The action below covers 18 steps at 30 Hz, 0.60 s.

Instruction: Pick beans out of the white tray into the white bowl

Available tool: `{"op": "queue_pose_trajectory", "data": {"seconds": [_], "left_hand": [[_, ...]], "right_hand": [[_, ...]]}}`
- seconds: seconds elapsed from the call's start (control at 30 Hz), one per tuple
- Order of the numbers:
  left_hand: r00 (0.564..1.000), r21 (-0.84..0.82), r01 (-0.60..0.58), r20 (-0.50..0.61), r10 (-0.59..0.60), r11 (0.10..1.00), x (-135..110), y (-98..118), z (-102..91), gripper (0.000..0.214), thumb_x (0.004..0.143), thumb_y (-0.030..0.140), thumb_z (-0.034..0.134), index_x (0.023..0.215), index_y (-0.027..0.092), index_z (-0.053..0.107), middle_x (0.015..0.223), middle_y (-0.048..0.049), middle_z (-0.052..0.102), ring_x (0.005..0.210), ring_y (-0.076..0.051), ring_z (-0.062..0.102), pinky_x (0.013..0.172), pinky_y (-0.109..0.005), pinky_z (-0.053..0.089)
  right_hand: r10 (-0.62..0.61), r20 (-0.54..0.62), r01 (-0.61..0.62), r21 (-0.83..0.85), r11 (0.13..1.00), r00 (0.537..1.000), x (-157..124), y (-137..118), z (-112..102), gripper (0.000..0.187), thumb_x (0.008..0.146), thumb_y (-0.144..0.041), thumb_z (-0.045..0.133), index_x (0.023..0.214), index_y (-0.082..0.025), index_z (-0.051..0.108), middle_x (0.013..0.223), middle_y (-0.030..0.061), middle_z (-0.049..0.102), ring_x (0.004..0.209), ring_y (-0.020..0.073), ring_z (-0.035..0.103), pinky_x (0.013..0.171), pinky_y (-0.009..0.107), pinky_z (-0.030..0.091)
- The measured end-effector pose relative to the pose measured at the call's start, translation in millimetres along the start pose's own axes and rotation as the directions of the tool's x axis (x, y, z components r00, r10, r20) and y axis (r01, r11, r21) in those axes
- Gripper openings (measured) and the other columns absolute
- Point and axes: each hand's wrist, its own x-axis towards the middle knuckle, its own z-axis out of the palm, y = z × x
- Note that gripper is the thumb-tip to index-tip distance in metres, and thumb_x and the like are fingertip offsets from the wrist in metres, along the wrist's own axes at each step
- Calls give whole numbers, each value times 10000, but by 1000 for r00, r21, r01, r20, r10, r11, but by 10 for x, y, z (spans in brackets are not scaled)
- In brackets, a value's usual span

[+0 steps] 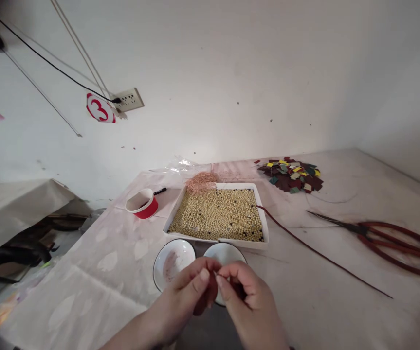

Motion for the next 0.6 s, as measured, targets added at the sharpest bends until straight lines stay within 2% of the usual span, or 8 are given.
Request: {"op": "queue_pose_trajectory", "data": {"seconds": [0.07, 0.17, 0.37, 0.5, 0.6], "left_hand": [[996, 82, -13, -86, 20, 997, 18, 34, -30, 281, 800, 428, 594, 783, 149, 578, 615, 35, 449, 552, -93, 355, 525, -224, 285], [986, 157, -20, -162, 45, 987, 13, 81, -139, 181, 754, 305, 633, 704, 151, 554, 636, 21, 487, 597, -105, 390, 557, -228, 303], [943, 320, 8, -318, 99, 948, -54, 189, -563, 271, 797, 400, 577, 675, 164, 527, 549, 49, 433, 506, -95, 352, 482, -225, 271], [871, 487, 43, -445, 206, 872, 16, 394, -966, 391, 883, 441, 453, 623, 164, 544, 537, 41, 454, 512, -104, 430, 497, -229, 337], [798, 597, 134, -538, 271, 791, 245, 551, -1309, 435, 937, 444, 373, 682, 152, 571, 612, 25, 532, 565, -118, 526, 555, -257, 436]], "right_hand": [[26, -99, -28, -17, 999, 995, 13, 10, -32, 212, 781, -415, 605, 682, -228, 621, 568, -26, 535, 523, 150, 474, 493, 242, 400], [87, -105, -84, 27, 996, 991, 26, 19, -41, 260, 785, -460, 599, 683, -221, 610, 532, -43, 451, 497, 137, 405, 466, 236, 360], [131, -116, -122, 86, 989, 985, 19, 90, -40, 293, 789, -491, 593, 667, -224, 597, 512, -48, 401, 515, 141, 369, 490, 241, 335], [204, -25, -199, 133, 971, 979, 28, 164, -33, 348, 779, -557, 571, 664, -230, 583, 498, -50, 375, 498, 141, 333, 461, 241, 301], [212, -55, -202, 149, 968, 976, 32, 200, 12, 360, 774, -565, 571, 642, -230, 563, 489, -53, 362, 487, 136, 314, 453, 240, 276]]}}
